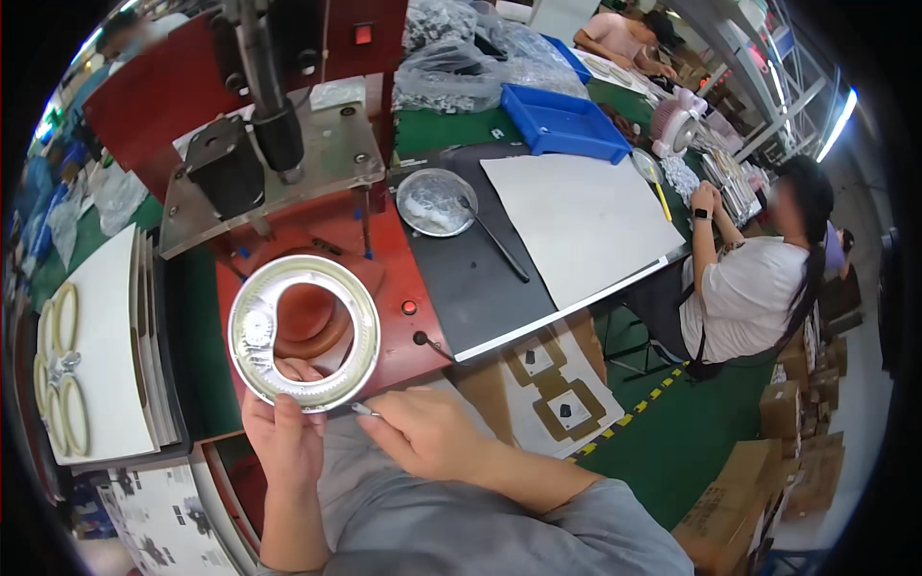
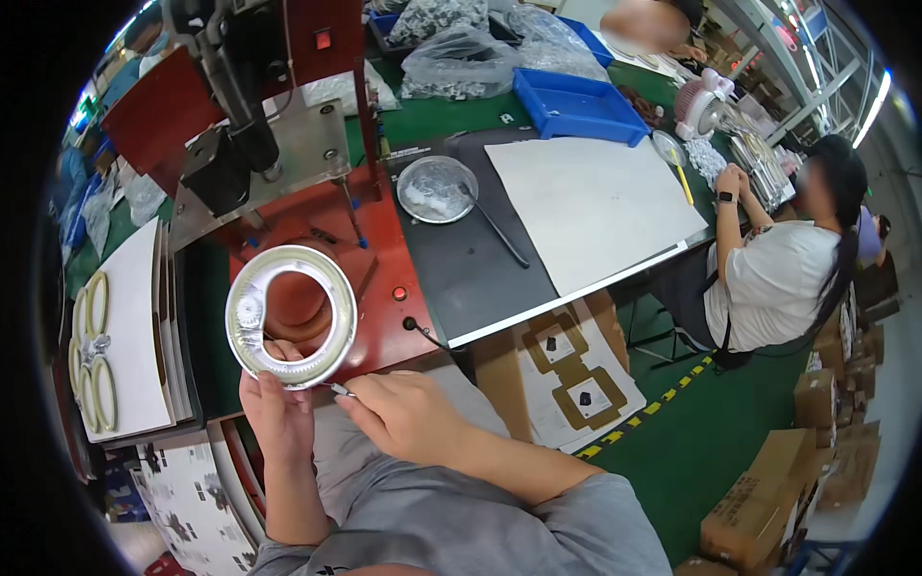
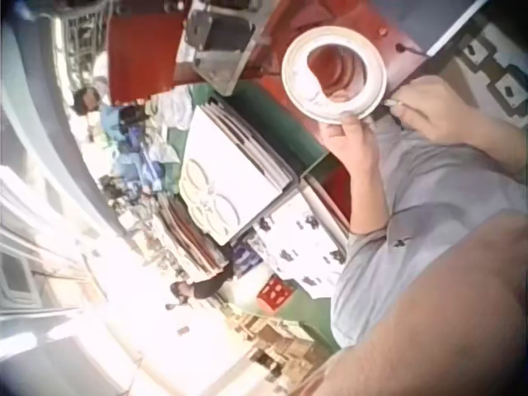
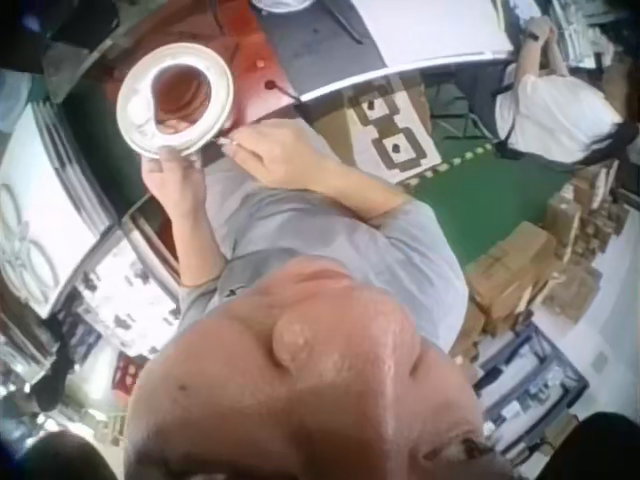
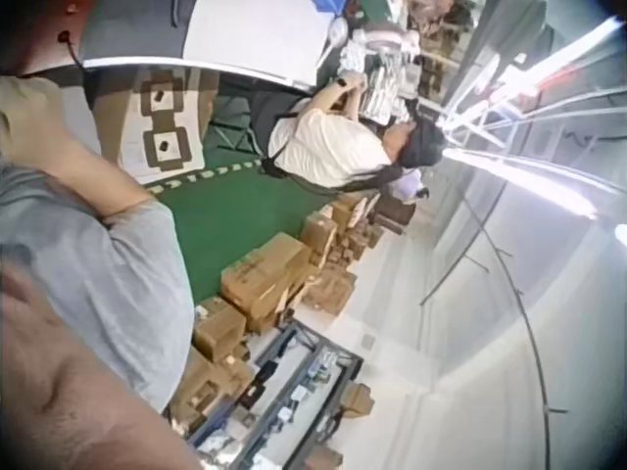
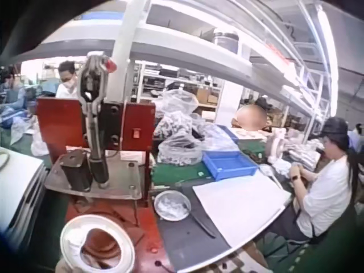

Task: Assembling plastic gears and housings using a manual press and applying grease with a brush.

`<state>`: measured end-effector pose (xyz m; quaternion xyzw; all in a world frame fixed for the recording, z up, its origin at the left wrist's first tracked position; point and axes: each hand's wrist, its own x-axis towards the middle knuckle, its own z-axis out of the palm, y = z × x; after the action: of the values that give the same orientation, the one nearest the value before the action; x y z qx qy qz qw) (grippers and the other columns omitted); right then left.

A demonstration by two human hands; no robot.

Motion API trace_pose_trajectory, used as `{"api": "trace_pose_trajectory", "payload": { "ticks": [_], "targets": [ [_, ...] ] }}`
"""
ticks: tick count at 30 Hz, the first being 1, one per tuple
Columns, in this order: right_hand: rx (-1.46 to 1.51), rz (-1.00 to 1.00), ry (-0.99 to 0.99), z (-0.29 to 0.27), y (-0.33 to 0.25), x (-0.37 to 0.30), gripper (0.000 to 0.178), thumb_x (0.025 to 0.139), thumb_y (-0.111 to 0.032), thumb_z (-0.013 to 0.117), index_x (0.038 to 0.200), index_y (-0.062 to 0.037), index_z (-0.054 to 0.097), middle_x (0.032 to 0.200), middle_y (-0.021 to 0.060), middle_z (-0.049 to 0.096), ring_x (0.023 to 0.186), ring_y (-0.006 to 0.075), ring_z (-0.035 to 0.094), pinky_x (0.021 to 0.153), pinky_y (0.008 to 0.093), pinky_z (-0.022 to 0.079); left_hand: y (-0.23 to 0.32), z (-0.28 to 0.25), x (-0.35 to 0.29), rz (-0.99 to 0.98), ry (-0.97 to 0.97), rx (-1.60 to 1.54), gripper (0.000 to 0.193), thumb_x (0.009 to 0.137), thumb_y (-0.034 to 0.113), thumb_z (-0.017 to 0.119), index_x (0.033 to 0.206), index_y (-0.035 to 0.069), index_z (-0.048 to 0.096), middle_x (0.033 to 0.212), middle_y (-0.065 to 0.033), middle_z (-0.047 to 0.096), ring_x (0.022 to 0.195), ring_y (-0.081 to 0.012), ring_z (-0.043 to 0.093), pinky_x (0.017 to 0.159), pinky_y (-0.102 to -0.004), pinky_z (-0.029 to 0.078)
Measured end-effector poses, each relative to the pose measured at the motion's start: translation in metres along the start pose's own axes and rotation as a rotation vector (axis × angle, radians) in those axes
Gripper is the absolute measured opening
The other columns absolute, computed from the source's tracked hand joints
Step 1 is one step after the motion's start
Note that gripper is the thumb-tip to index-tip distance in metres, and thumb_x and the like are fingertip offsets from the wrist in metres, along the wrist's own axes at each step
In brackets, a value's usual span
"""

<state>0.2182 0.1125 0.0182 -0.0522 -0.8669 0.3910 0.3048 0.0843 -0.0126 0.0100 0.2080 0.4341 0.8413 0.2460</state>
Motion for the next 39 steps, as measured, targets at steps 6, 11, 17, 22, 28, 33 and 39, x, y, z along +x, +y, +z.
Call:
{"api": "trace_pose_trajectory", "payload": {
  "ticks": [6, 11, 17, 22, 28, 33, 39],
  "targets": [
    [-0.020, 0.005, -0.026, -0.002, 0.007, -0.005, 0.018, 0.094, -0.017, 0.071, 0.096, -0.0010, 0.064, 0.077, 0.0143, 0.065, 0.069, 0.0327, 0.066, 0.062, 0.0403, 0.050, -0.007, 0.011, -0.001, -0.037, -0.058, 0.097, 0.041, 0.096, 0.034, 0.077, 0.109, 0.000, 0.057, 0.105, -0.0144, 0.066, 0.066, -0.0087, 0.057, 0.052, -0.0208, 0.046],
    [0.771, 0.471, 0.079, -0.016, 0.013, -0.017, 0.035, 0.107, -0.018, 0.058, 0.138, -0.0021, 0.052, 0.124, 0.0071, 0.065, 0.105, 0.0124, 0.063, 0.087, 0.0296, 0.052, -0.020, 0.012, -0.013, -0.180, -0.113, 0.146, 0.037, 0.098, 0.030, 0.074, 0.114, -0.001, 0.060, 0.105, -0.0126, 0.068, 0.072, -0.0096, 0.060, 0.057, -0.0220, 0.047],
    [0.907, 0.633, 0.335, -0.069, 0.034, -0.019, 0.038, 0.102, -0.010, 0.060, 0.137, 0.0022, 0.054, 0.117, 0.0081, 0.066, 0.097, 0.0136, 0.066, 0.080, 0.0287, 0.055, -0.048, 0.060, 0.000, -0.398, -0.306, -0.011, 0.038, 0.099, 0.013, 0.071, 0.132, 0.001, 0.056, 0.113, -0.0039, 0.068, 0.094, -0.0091, 0.066, 0.078, -0.0243, 0.055],
    [0.656, 0.652, 0.525, -0.153, 0.091, -0.016, 0.027, 0.105, -0.013, 0.057, 0.129, 0.0012, 0.059, 0.108, 0.0090, 0.068, 0.087, 0.0123, 0.067, 0.069, 0.0277, 0.055, -0.072, 0.064, -0.021, -0.311, -0.694, 0.373, 0.029, 0.101, 0.013, 0.068, 0.127, 0.003, 0.062, 0.114, -0.0046, 0.069, 0.095, -0.0091, 0.065, 0.081, -0.0278, 0.054],
    [0.387, 0.843, 0.775, -0.281, 0.258, -0.034, 0.026, 0.105, -0.030, 0.060, 0.104, -0.0041, 0.065, 0.084, 0.0056, 0.069, 0.068, 0.0107, 0.062, 0.059, 0.0227, 0.043, -0.094, 0.059, -0.073, -0.426, -1.070, 0.374, 0.023, 0.102, 0.019, 0.065, 0.116, 0.001, 0.066, 0.096, -0.0100, 0.071, 0.085, -0.0170, 0.068, 0.076, -0.0325, 0.056],
    [0.451, 1.071, 0.803, -0.346, 0.347, -0.040, 0.024, 0.103, -0.032, 0.061, 0.105, -0.0074, 0.064, 0.083, 0.0057, 0.068, 0.060, 0.0130, 0.057, 0.044, 0.0255, 0.040, -0.106, 0.040, -0.097, -0.442, -1.073, 0.406, 0.024, 0.103, 0.020, 0.063, 0.116, 0.001, 0.067, 0.098, -0.0105, 0.073, 0.086, -0.0180, 0.070, 0.077, -0.0334, 0.056],
    [0.123, 1.144, 0.736, -0.366, 0.369, -0.035, 0.039, 0.096, -0.050, 0.071, 0.091, -0.0118, 0.062, 0.068, 0.0007, 0.053, 0.051, 0.0123, 0.048, 0.043, 0.0231, 0.040, -0.098, 0.007, -0.103, -0.381, -0.847, 0.466, 0.022, 0.100, 0.020, 0.065, 0.114, 0.003, 0.067, 0.096, -0.0121, 0.074, 0.084, -0.0209, 0.072, 0.075, -0.0349, 0.057]
  ]
}}
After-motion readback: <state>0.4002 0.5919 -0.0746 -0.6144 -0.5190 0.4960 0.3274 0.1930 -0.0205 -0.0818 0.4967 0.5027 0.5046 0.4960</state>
